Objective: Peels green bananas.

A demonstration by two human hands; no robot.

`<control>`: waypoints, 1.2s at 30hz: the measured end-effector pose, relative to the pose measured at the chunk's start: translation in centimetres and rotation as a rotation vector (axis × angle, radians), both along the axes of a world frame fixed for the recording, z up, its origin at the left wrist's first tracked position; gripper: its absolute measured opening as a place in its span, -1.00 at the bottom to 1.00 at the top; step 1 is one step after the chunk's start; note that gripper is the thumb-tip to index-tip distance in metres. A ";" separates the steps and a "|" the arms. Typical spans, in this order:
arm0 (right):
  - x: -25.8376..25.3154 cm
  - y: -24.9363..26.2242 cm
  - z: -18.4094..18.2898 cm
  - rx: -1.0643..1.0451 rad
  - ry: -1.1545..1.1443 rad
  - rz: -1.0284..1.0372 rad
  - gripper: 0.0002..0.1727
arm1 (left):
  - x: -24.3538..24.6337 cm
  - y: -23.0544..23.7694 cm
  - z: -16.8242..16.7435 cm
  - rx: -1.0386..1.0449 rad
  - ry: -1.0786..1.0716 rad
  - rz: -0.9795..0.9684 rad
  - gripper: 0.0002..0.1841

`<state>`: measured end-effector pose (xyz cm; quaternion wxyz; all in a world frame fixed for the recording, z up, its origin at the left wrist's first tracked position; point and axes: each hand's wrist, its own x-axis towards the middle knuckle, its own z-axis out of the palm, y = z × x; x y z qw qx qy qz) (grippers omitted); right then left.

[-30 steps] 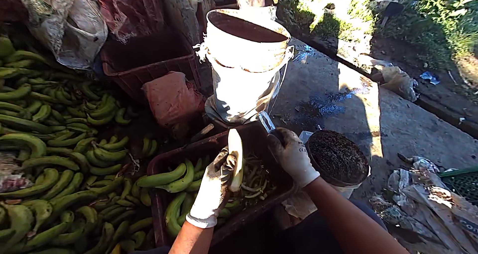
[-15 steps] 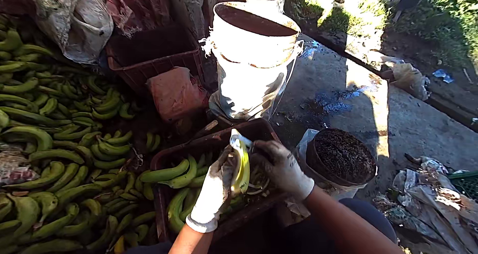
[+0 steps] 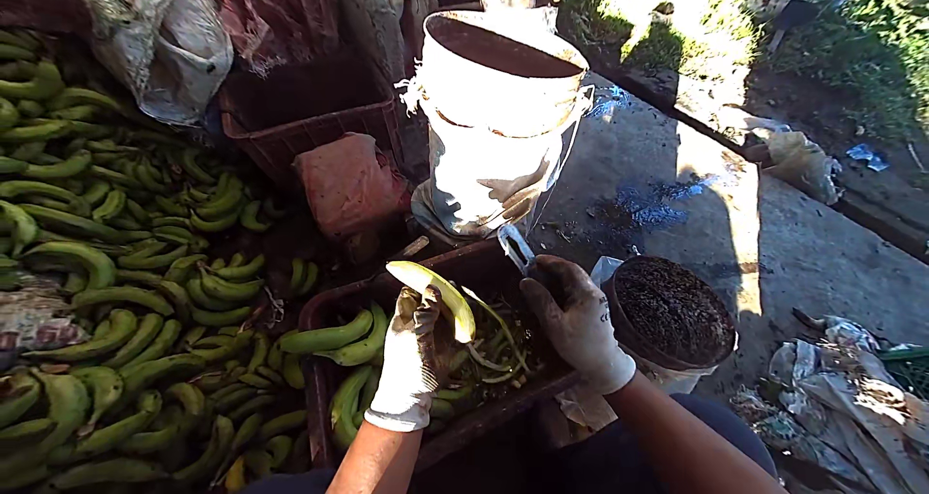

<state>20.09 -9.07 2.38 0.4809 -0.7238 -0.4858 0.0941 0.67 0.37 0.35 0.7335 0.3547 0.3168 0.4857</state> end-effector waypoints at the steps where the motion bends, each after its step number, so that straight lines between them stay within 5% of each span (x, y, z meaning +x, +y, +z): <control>1: 0.1 -0.1 0.2 0.026 0.008 0.004 -0.47 | 0.0 0.0 0.1 -0.019 -0.018 0.011 -0.64; 7: -2.8 -1.9 -0.9 -0.004 -0.131 0.290 -0.48 | 0.2 0.3 0.7 -0.259 -0.206 0.035 -0.70; 11: -2.9 -1.3 -1.9 0.005 -0.315 0.352 -0.49 | -0.3 0.1 0.9 -0.203 -0.215 -0.013 -0.70; 16: 0.1 1.2 -0.8 -0.065 -0.196 0.331 -0.54 | -1.8 -0.6 2.0 0.051 -0.049 -0.413 -0.69; 20: 4.3 2.5 -1.2 -0.338 -0.074 0.108 -0.49 | -1.5 -1.0 1.8 -0.006 -0.035 -0.689 -0.53; 23: 4.2 1.5 -0.5 -0.237 -0.079 0.078 -0.44 | -0.6 -1.3 1.7 -0.083 -0.059 -0.468 -0.51; 29: -1.1 -2.2 0.1 -0.045 -0.215 0.413 -0.51 | -0.2 -0.1 0.8 -0.069 -0.213 -0.061 -0.66; 33: -1.8 -1.7 -0.4 -0.028 -0.264 0.440 -0.52 | -0.9 -0.3 1.1 0.007 -0.207 -0.147 -0.64; 36: 0.0 0.6 -0.7 -0.062 -0.193 0.190 -0.54 | -0.7 -1.1 1.4 0.048 -0.129 -0.311 -0.55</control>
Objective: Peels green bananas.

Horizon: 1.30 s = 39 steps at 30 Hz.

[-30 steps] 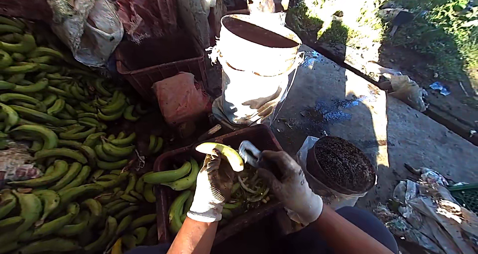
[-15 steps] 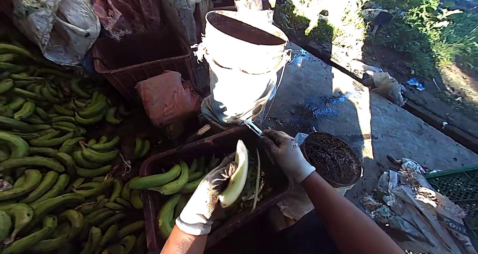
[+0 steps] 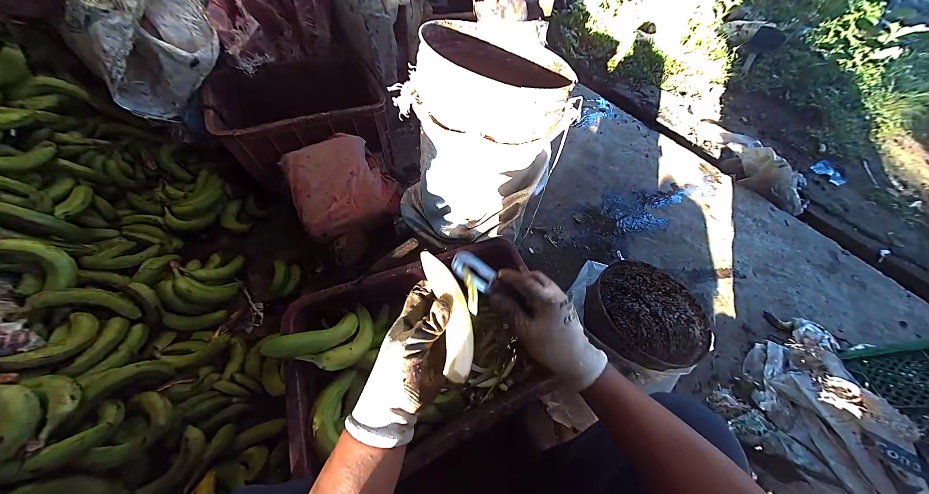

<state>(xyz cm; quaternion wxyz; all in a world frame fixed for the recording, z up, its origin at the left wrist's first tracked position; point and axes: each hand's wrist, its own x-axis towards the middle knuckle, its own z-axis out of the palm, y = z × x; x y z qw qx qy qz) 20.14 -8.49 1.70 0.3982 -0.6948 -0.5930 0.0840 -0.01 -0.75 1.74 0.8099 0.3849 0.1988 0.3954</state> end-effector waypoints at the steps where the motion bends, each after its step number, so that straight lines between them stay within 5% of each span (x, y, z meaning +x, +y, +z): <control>1: 1.0 0.5 0.0 -0.016 0.027 -0.074 -0.52 | 0.3 -0.4 0.4 -0.018 0.026 -0.024 -0.55; 7: 1.3 -0.6 0.4 -0.021 0.148 -0.095 -0.45 | 0.3 0.4 -0.1 -0.141 0.011 0.063 -0.57; 16: -2.6 -1.8 -1.4 0.055 -0.100 0.172 -0.48 | 0.3 1.3 1.2 -0.526 -0.171 0.281 -0.62; 23: -1.5 -1.6 -1.0 0.092 -0.168 0.236 -0.51 | 0.2 1.2 0.5 -0.354 0.006 0.199 -0.63; 28: -0.4 -1.0 -0.1 0.025 -0.045 0.240 -0.51 | -1.0 0.2 0.8 -0.037 0.101 -0.078 -0.65; 34: 4.2 1.6 -0.4 -0.399 0.169 -0.020 -0.50 | -1.0 -0.7 1.7 0.010 0.152 -0.332 -0.55; 39: 3.0 0.0 0.6 -0.196 0.180 -0.073 -0.47 | -0.5 0.2 1.1 -0.115 0.078 0.002 -0.57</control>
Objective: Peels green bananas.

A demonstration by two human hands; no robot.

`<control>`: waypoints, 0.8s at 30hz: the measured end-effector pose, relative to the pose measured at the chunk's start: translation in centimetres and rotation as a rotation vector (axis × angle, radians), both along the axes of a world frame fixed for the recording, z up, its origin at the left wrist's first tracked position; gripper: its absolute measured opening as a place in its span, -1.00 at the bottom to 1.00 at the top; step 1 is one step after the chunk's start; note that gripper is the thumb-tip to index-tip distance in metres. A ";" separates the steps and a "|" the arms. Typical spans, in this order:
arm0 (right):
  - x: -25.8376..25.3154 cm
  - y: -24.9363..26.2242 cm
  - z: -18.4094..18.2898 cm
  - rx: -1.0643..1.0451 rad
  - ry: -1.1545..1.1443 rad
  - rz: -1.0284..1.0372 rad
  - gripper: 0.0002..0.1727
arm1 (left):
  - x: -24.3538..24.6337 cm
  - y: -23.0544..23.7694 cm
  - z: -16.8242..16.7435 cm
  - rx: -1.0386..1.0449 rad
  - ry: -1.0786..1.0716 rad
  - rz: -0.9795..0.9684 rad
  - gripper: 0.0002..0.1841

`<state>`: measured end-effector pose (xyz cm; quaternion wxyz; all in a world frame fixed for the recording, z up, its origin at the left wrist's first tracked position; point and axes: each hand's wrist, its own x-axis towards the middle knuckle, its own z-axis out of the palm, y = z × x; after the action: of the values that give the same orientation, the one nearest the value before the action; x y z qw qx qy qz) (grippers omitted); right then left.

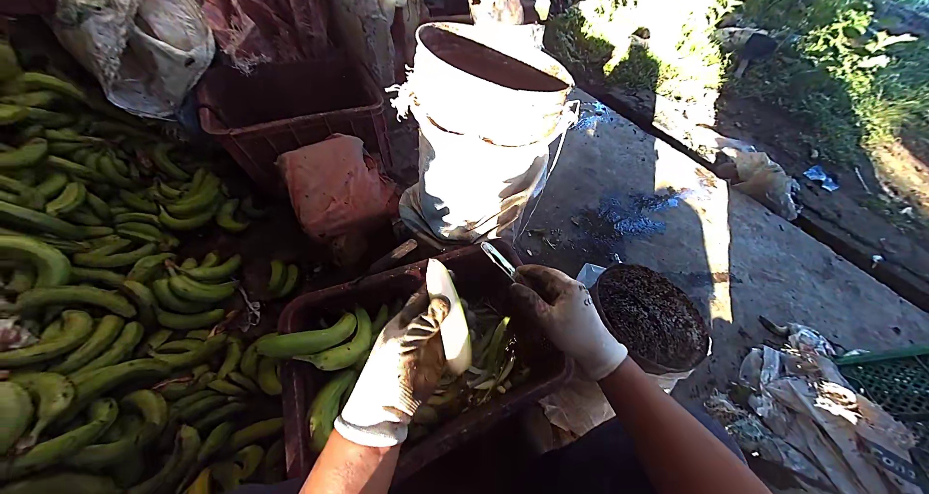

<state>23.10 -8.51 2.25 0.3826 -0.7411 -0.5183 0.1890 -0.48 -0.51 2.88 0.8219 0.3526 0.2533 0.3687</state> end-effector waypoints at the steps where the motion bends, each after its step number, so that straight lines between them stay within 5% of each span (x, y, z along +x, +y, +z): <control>1: -0.7 -0.4 0.0 0.056 -0.039 0.030 -0.46 | -0.1 0.4 -0.3 -0.039 -0.056 0.051 -0.61; 6: -3.2 -1.9 -0.6 0.269 -0.178 0.291 -0.48 | -0.2 1.6 -0.6 -0.239 -0.208 0.160 -0.60; 10: -3.9 -1.6 -1.0 0.315 -0.219 0.394 -0.51 | -0.7 1.3 -0.9 -0.163 -0.219 0.036 -0.61; 13: -3.9 -1.1 -0.5 0.275 -0.127 0.372 -0.53 | -1.3 1.0 -0.5 -0.038 -0.183 -0.113 -0.68; 19: 0.0 0.9 -0.1 -0.011 -0.035 0.018 -0.51 | -1.0 0.5 0.3 0.068 0.047 -0.248 -0.58; 24: -0.9 -2.1 1.0 0.228 -0.178 0.299 -0.52 | -1.6 2.1 -0.5 -0.027 -0.115 -0.066 -0.63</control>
<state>22.20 -10.61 3.23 0.3842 -0.6218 -0.6723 0.1177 -2.04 1.61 2.35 0.8516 0.3278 0.1987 0.3577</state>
